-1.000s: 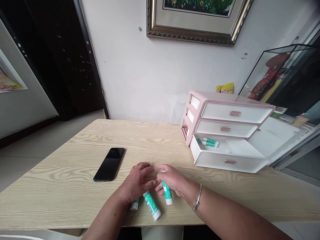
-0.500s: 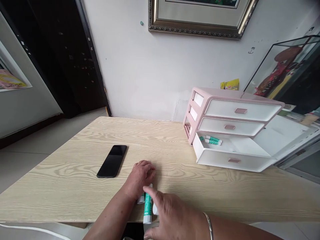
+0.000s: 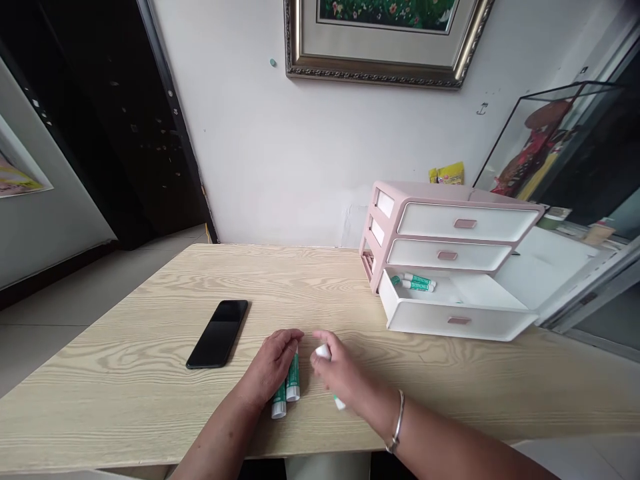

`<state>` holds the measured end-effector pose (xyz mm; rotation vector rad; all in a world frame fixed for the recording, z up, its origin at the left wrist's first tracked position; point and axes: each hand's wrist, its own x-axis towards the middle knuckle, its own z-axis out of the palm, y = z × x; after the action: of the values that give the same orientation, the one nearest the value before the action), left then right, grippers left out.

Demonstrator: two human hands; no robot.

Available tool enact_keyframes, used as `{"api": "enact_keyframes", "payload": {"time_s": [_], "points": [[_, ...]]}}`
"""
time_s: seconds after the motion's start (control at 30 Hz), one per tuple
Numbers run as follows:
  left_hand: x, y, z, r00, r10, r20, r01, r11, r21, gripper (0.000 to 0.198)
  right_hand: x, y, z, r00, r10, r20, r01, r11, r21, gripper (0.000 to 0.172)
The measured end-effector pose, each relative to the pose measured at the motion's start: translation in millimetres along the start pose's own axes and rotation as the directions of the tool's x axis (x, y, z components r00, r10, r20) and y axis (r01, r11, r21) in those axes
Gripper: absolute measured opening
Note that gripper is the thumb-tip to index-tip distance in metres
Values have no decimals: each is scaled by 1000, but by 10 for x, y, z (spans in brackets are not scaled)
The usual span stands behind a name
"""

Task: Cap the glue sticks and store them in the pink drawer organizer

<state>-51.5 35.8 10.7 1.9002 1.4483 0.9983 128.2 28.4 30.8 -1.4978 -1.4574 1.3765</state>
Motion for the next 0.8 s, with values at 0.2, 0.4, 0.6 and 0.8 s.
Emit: {"api": "enact_keyframes", "payload": {"time_s": [0.2, 0.4, 0.6, 0.8], "points": [[-46, 50, -65, 995, 17, 103, -19, 1000, 17, 58, 82, -147, -1, 993, 112, -21, -91, 886, 454, 82], [-65, 14, -71, 960, 223, 171, -249, 956, 152, 67, -17, -9, 48, 994, -10, 109, -45, 871, 490, 86], [17, -144, 5, 926, 332, 182, -375, 867, 327, 43, 187, 53, -753, 913, -401, -75, 383, 906, -181, 51], [42, -272, 70, 915, 379, 137, -402, 839, 366, 38, 474, -456, -2106, 949, -258, -180, -43, 460, -887, 30]]}}
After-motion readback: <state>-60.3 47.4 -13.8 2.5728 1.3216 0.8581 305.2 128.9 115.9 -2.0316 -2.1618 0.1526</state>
